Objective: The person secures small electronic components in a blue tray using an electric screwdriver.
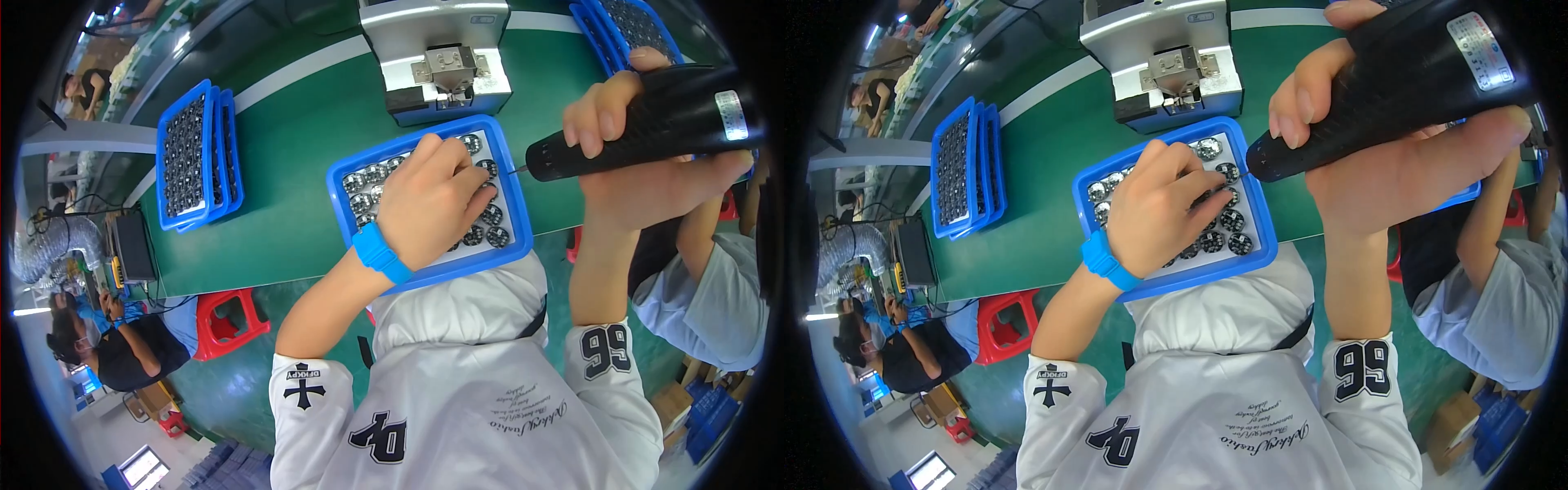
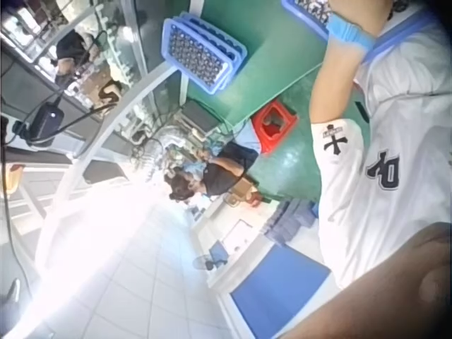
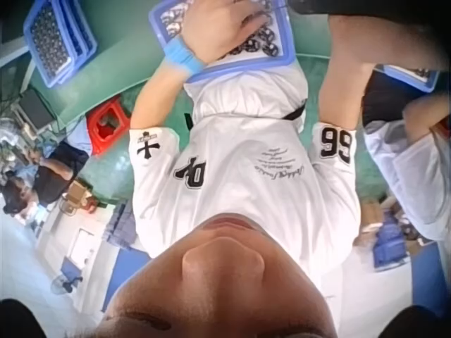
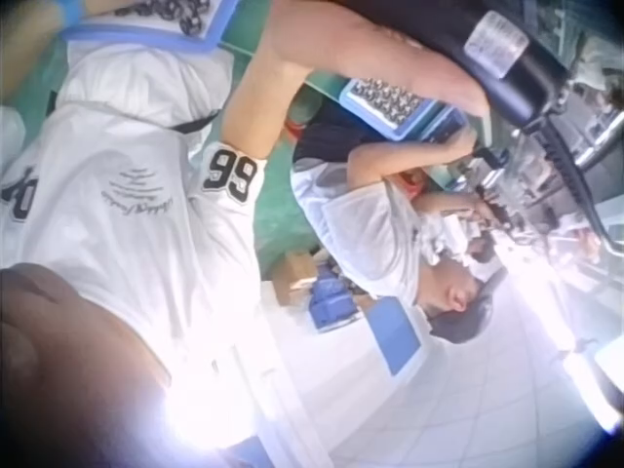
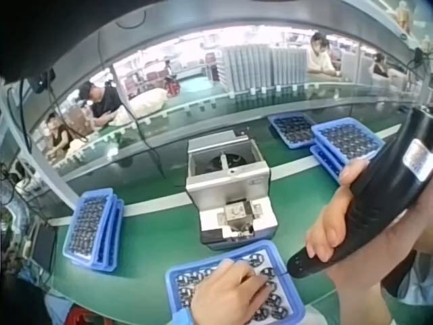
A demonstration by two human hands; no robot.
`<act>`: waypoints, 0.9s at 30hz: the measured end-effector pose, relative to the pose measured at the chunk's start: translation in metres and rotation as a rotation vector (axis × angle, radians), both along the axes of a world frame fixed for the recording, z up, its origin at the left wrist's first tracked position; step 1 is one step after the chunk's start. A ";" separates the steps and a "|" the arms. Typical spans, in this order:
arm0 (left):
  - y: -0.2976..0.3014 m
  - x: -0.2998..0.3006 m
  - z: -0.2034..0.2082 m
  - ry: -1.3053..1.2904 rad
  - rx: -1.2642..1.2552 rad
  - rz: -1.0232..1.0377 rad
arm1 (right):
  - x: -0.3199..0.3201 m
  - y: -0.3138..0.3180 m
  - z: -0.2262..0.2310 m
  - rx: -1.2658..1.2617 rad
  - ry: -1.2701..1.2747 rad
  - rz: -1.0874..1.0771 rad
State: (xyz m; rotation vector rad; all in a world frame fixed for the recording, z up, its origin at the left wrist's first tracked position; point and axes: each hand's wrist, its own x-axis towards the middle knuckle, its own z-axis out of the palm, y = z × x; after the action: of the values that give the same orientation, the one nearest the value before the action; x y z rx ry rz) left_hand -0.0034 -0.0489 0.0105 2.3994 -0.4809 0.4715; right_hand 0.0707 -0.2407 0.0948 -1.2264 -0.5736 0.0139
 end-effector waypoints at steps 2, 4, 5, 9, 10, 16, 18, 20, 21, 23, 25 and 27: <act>-0.002 0.004 -0.002 0.003 0.049 -0.004 | 0.002 0.000 -0.001 -0.128 0.073 -0.167; -0.002 0.006 -0.004 0.003 0.062 -0.014 | 0.015 -0.013 -0.022 0.285 0.024 0.166; -0.002 0.007 -0.004 0.005 0.076 -0.017 | 0.015 -0.014 -0.022 0.286 0.024 0.164; -0.003 0.010 -0.005 -0.019 0.068 -0.031 | 0.003 -0.003 -0.005 0.099 0.051 0.016; -0.003 0.010 -0.006 -0.024 0.080 -0.032 | -0.002 0.001 0.001 -0.068 0.102 -0.140; 0.003 0.009 -0.002 -0.020 0.111 -0.016 | 0.015 -0.012 -0.023 0.125 0.011 0.121; 0.003 0.009 -0.003 -0.018 0.107 -0.024 | 0.014 -0.010 -0.026 0.156 0.002 0.128; 0.002 0.008 0.000 -0.025 0.092 -0.016 | 0.013 -0.008 -0.027 0.187 -0.006 0.134; 0.003 0.007 0.003 -0.025 0.091 -0.018 | 0.013 -0.006 -0.026 0.161 -0.014 0.097; 0.008 0.003 0.011 0.004 0.091 0.032 | 0.011 -0.001 -0.025 0.135 -0.020 0.062; 0.015 0.001 0.010 -0.006 0.108 0.016 | 0.009 0.003 -0.025 0.104 -0.015 -0.006; 0.020 0.000 0.009 -0.017 0.125 0.003 | 0.012 0.006 -0.026 0.110 -0.034 0.015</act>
State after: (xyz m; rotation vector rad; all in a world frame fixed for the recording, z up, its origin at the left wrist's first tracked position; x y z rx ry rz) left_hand -0.0038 -0.0289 0.0200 2.5176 -0.5276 0.4760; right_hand 0.0825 -0.2342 0.0685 -1.1172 -0.6059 -0.0254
